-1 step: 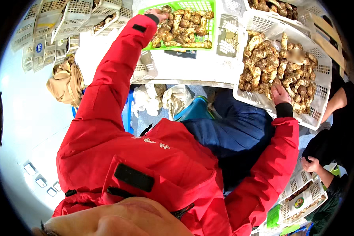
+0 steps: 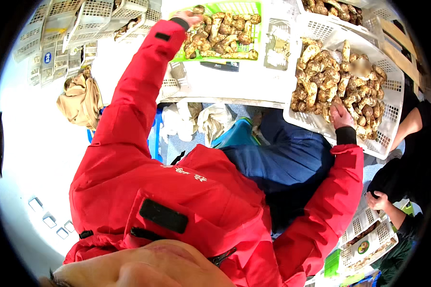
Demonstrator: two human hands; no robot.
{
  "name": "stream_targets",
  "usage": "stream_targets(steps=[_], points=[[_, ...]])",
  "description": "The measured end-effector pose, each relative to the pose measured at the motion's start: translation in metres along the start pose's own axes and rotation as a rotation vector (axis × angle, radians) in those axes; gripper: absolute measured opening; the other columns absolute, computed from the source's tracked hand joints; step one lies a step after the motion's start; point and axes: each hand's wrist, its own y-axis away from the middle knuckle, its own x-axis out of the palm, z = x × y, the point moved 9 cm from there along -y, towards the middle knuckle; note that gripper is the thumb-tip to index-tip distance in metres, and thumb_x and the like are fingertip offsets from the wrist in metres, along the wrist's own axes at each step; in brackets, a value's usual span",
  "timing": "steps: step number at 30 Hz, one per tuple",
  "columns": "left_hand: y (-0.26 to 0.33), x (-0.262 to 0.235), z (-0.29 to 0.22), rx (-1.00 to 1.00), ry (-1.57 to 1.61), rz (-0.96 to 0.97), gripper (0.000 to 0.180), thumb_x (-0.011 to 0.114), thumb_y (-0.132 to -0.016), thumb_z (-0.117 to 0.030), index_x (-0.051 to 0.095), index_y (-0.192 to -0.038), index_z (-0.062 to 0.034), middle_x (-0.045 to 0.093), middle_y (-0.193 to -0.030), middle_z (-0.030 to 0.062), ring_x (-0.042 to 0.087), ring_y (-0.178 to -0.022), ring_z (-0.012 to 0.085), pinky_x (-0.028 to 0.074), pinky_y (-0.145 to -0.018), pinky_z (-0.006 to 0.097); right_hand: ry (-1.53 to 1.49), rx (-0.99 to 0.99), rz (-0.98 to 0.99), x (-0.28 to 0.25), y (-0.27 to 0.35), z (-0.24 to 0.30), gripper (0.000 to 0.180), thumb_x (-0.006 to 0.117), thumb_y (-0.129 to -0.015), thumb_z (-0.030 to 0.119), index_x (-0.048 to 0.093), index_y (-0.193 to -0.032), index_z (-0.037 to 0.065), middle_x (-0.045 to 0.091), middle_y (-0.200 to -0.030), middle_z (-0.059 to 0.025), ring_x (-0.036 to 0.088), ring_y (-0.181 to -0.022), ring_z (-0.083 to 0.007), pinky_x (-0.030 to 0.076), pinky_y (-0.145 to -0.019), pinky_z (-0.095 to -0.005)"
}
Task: The person sorts ginger roots by hand, picking them up individually from large white crates, inspecting them, and placing them into smaller green baskets or separate white crates. The person also moves several full crates of ginger around the warehouse floor and places green baskets onto a digital scale.
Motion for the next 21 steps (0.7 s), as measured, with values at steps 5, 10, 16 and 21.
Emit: stream_targets(steps=[5,10,16,21], points=[[0.052,-0.008,-0.023,0.112,0.210,0.469,0.037,0.058,-0.071,-0.035,0.055,-0.085,-0.0008,0.056,-0.074,0.0069,0.050,-0.070,0.0130,0.041,-0.065,0.027,0.399,0.123,-0.068,-0.029,0.019,0.007,0.028,0.050,-0.077,0.030,0.055,-0.099,0.013,0.057,-0.075,-0.0101,0.054,-0.070,-0.0214,0.042,-0.064,-0.0304],[0.064,-0.022,-0.006,0.381,0.198,0.330,0.034,0.057,-0.069,-0.034,0.058,-0.090,-0.0078,0.058,-0.078,0.0061,0.053,-0.069,0.0137,0.043,-0.065,0.028,0.552,0.134,-0.001,0.009,0.023,0.048,0.031,0.051,-0.073,0.035,0.056,-0.098,0.018,0.058,-0.079,-0.0113,0.055,-0.076,-0.0235,0.042,-0.070,-0.0328],[0.033,0.005,-0.052,0.211,0.085,0.197,0.065,0.051,-0.064,-0.056,0.054,-0.099,-0.0017,0.058,-0.091,0.0156,0.056,-0.084,0.0257,0.042,-0.074,0.032,0.530,0.007,-0.052,0.005,0.017,0.052,0.030,0.050,-0.074,0.032,0.056,-0.096,0.013,0.058,-0.080,-0.0116,0.055,-0.075,-0.0245,0.042,-0.068,-0.0324],[0.027,0.012,-0.087,-0.094,-0.078,0.129,0.078,0.048,-0.058,-0.065,0.049,-0.107,-0.0043,0.051,-0.104,0.0189,0.050,-0.098,0.0270,0.037,-0.083,0.035,0.544,0.006,-0.056,0.003,0.025,0.064,0.029,0.051,-0.074,0.034,0.057,-0.094,0.012,0.058,-0.083,-0.0141,0.055,-0.078,-0.0281,0.042,-0.069,-0.0338]])
